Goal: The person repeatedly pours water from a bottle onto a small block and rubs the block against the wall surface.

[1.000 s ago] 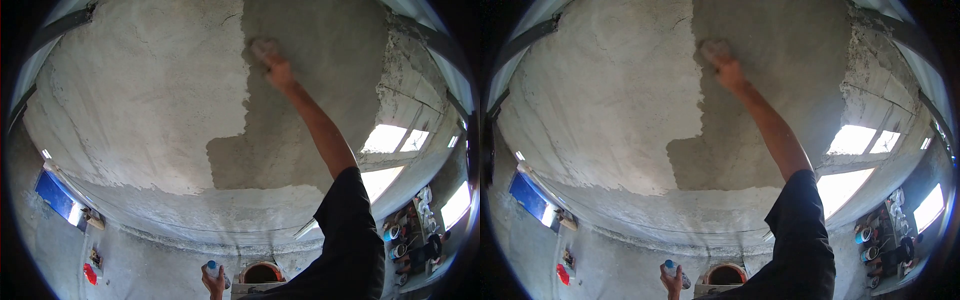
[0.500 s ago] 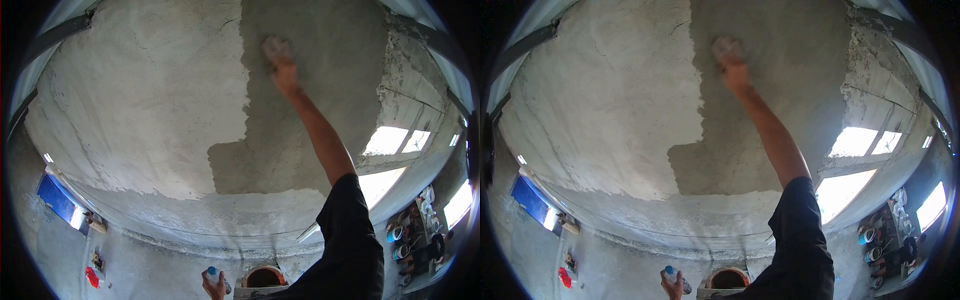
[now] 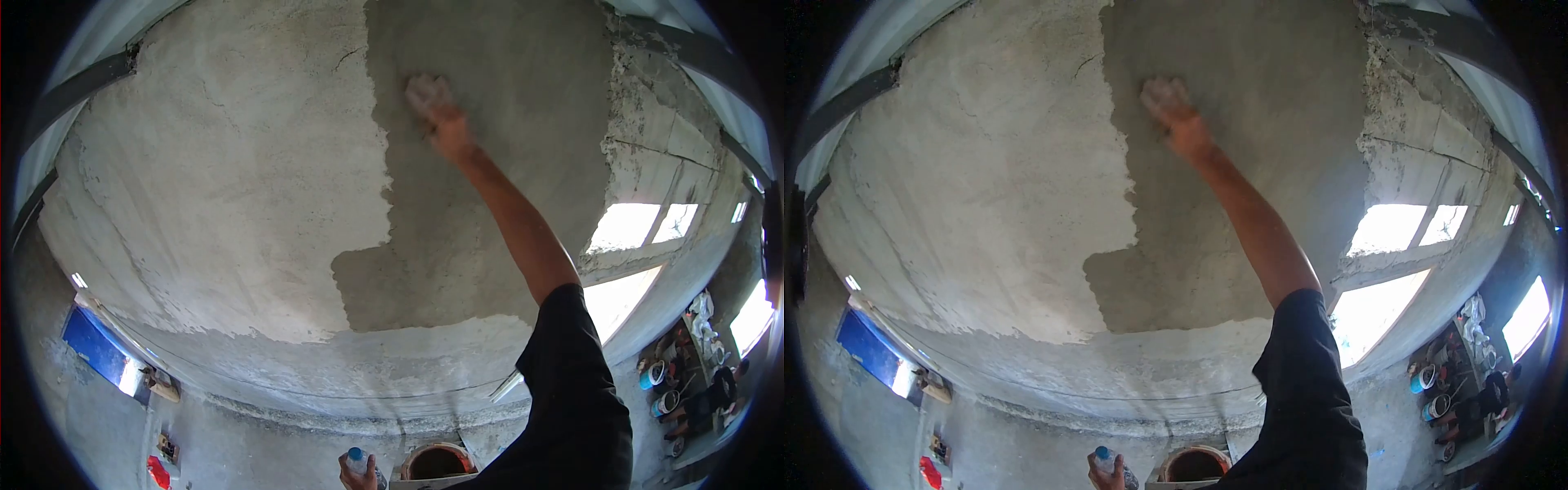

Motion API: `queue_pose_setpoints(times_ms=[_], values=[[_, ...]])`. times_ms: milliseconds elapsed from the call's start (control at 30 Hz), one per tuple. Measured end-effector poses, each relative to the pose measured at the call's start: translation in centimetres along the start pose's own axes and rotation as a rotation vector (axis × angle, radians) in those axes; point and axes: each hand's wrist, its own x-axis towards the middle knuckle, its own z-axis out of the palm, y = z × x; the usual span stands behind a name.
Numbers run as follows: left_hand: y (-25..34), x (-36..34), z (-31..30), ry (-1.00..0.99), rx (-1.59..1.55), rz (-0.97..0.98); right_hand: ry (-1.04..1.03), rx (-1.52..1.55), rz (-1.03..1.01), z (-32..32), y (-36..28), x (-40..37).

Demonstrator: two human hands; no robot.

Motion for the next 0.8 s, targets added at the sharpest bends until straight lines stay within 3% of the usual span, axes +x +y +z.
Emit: queue_pose_setpoints(times_ms=[33, 67, 100, 133, 167, 200, 233, 267, 333, 433, 567, 700, 800], values=[[1.0, -0.1, 0.0, 0.054, 0.046, 0.142, -0.064, -0.052, -0.138, 1.1, -0.5, -1.2], [1.4, -0.2, -0.1, 0.054, 0.036, 0.145, -0.225, 0.053, -0.216, 1.2, -2.1, -2.4], [1.6, -0.5, -0.3, -0.044, -0.01, -0.028, -0.394, 0.161, -0.292, 1.1, -3.5, -3.7], [1.8, -0.7, -0.5, -0.14, -0.051, -0.201, -0.396, 0.162, -0.295, 1.2, -4.1, -4.6], [2.1, -0.7, -0.7, -0.138, -0.047, -0.203, -0.417, 0.225, -0.293, 1.3, -4.7, -5.4], [2.6, -0.6, -0.6, -0.099, -0.004, -0.044, -0.439, 0.285, -0.291, 1.4, -4.9, -5.8], [2.9, -0.5, -0.5, -0.062, 0.037, 0.116, -0.368, 0.204, -0.202, 0.3, -4.9, -4.9], [2.2, -0.6, -0.4, -0.062, 0.039, 0.113, -0.297, 0.124, -0.113, -1.1, -4.3, -3.9], [0.0, -1.2, -0.4, -0.142, 0.013, -0.137, -0.074, 0.032, -0.006, -2.8, -1.9, -1.0], [2.7, -1.0, -0.8, -0.133, 0.091, 0.006, -0.026, -0.039, -0.09, -2.1, 1.2, -0.4], [3.3, -0.9, -0.4, -0.141, 0.21, 0.112, -0.739, 0.363, -0.293, 0.1, -4.7, -6.5], [3.2, -1.3, -0.2, -0.153, 0.165, 0.002, -0.639, 0.371, -0.321, 0.2, -7.9, -6.7], [3.3, -1.1, -0.3, -0.194, 0.108, -0.096, -0.256, 0.077, -0.126, -1.3, -3.9, -2.1]])
